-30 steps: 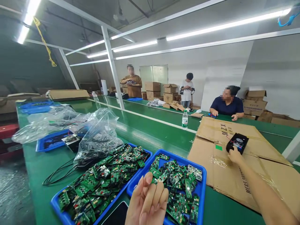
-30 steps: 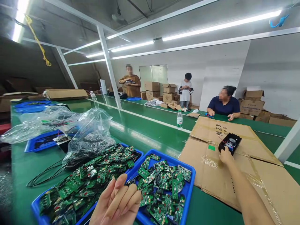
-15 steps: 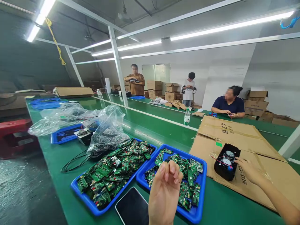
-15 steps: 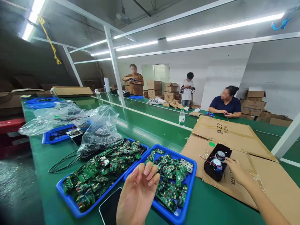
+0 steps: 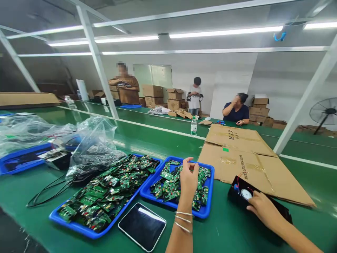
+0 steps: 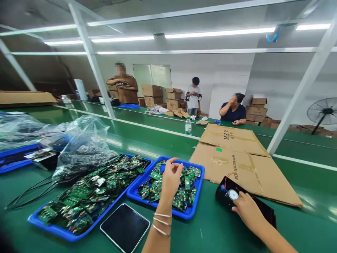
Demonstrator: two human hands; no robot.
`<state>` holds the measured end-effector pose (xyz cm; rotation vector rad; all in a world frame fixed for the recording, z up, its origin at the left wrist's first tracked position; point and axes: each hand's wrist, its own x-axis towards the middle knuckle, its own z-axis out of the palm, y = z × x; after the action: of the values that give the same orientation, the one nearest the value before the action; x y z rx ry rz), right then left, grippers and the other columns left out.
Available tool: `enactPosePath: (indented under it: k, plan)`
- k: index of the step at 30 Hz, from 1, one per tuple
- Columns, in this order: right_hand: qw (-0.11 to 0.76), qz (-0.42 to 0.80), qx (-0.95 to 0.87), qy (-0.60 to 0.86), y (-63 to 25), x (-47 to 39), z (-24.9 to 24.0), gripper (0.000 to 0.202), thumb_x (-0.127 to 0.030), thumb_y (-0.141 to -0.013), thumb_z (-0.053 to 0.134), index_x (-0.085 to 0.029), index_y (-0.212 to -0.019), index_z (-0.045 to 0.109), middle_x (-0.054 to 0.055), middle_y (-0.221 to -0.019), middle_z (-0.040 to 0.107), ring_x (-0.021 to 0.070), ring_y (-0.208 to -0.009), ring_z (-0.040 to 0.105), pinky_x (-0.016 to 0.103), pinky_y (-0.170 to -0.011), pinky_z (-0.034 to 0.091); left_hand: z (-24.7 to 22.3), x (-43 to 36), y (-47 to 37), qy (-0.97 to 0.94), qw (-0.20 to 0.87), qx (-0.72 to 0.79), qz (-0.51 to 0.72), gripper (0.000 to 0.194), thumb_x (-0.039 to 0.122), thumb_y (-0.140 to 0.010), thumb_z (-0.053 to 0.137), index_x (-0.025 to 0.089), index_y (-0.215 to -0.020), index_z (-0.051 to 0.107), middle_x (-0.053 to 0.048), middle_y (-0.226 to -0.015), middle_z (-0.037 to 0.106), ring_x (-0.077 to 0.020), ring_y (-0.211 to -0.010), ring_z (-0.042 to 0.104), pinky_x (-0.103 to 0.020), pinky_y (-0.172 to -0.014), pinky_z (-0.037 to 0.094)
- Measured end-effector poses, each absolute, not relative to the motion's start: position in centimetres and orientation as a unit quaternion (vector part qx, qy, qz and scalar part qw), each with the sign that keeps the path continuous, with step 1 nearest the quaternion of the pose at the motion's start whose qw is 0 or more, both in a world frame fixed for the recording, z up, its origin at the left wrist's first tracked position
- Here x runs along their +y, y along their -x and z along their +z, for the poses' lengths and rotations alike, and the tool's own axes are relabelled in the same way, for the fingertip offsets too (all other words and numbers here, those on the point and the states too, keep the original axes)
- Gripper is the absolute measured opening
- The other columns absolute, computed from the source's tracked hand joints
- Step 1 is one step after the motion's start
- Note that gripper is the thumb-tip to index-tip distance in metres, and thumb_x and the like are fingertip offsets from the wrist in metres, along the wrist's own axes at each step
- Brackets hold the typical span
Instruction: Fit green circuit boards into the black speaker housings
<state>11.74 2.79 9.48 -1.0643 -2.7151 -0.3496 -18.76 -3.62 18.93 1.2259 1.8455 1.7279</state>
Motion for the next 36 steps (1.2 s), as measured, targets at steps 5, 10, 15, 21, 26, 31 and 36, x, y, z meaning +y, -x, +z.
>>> enactPosePath:
  k: [5, 10, 15, 21, 26, 31, 36]
  plan:
    - [0.109, -0.043, -0.922, 0.370, -15.3, -5.5, 8.1, 0.014, -0.013, -0.076, 0.059, -0.020, -0.065, 0.057, 0.002, -0.067, 0.060, 0.0212, -0.067, 0.054, 0.031, -0.060, 0.037, 15.4, -1.0, 19.7, -0.460, 0.205, 0.752, 0.425, 0.036, 0.016, -0.075, 0.059, 0.014, -0.110, 0.049, -0.009, -0.089, 0.063, -0.0236, -0.090, 0.060, -0.034, -0.082, 0.041]
    - [0.096, 0.057, -0.901, 0.419, -16.6, -9.1, 9.5, 0.011, -0.023, -0.081, 0.059, -0.021, -0.070, 0.058, 0.002, -0.074, 0.061, 0.0214, -0.071, 0.054, 0.033, -0.065, 0.040, 12.5, 0.4, 19.3, -0.439, 0.242, 0.825, 0.261, 0.030, 0.022, -0.072, 0.068, 0.010, -0.098, 0.056, -0.011, -0.098, 0.061, -0.0253, -0.095, 0.058, -0.042, -0.084, 0.043]
    - [0.202, 0.179, -0.844, 0.463, -13.9, -9.6, 12.3, 0.019, -0.035, -0.087, 0.051, -0.026, -0.098, 0.063, 0.005, -0.094, 0.060, 0.0217, -0.086, 0.054, 0.036, -0.076, 0.044, 12.6, 0.6, 19.4, -0.445, 0.239, 0.823, 0.261, 0.021, 0.022, -0.078, 0.061, 0.012, -0.096, 0.056, -0.007, -0.094, 0.061, -0.0222, -0.094, 0.057, -0.042, -0.086, 0.042]
    - [0.316, 0.299, -0.777, 0.456, -10.0, -6.8, 13.3, 0.028, -0.041, -0.084, 0.054, -0.025, -0.105, 0.061, 0.005, -0.097, 0.056, 0.0204, -0.088, 0.054, 0.035, -0.080, 0.046, 16.9, -0.9, 17.8, -0.532, 0.274, 0.696, 0.398, 0.028, 0.025, -0.069, 0.062, 0.015, -0.094, 0.055, 0.000, -0.066, 0.057, -0.0210, -0.074, 0.059, -0.030, -0.071, 0.043]
    - [0.476, 0.255, -0.694, 0.477, -9.5, -4.8, 17.1, 0.023, -0.038, -0.085, 0.051, -0.022, -0.100, 0.055, 0.006, -0.094, 0.055, 0.0191, -0.083, 0.054, 0.033, -0.075, 0.046, 20.4, -4.4, 11.5, -0.598, 0.299, 0.573, 0.474, 0.029, 0.035, -0.072, 0.057, 0.018, -0.095, 0.052, 0.001, -0.072, 0.056, -0.0162, -0.070, 0.055, -0.026, -0.067, 0.043]
    - [0.516, 0.290, -0.711, 0.380, -10.0, -5.5, 20.1, 0.021, -0.029, -0.087, 0.049, -0.023, -0.107, 0.052, 0.004, -0.098, 0.058, 0.0158, -0.082, 0.056, 0.028, -0.073, 0.047, 20.7, -7.7, 5.8, -0.649, 0.335, 0.494, 0.471, 0.016, 0.029, -0.078, 0.059, 0.022, -0.092, 0.056, 0.001, -0.070, 0.056, -0.0152, -0.067, 0.052, -0.026, -0.066, 0.041]
    - [0.533, 0.263, -0.712, 0.373, -10.3, -5.3, 20.2, 0.012, -0.021, -0.084, 0.052, -0.022, -0.096, 0.056, 0.001, -0.082, 0.059, 0.0141, -0.071, 0.055, 0.024, -0.062, 0.047, 20.3, -8.3, 4.0, -0.617, 0.387, 0.439, 0.526, 0.008, 0.028, -0.079, 0.060, 0.020, -0.080, 0.058, -0.003, -0.088, 0.058, -0.0162, -0.081, 0.054, -0.024, -0.071, 0.044]
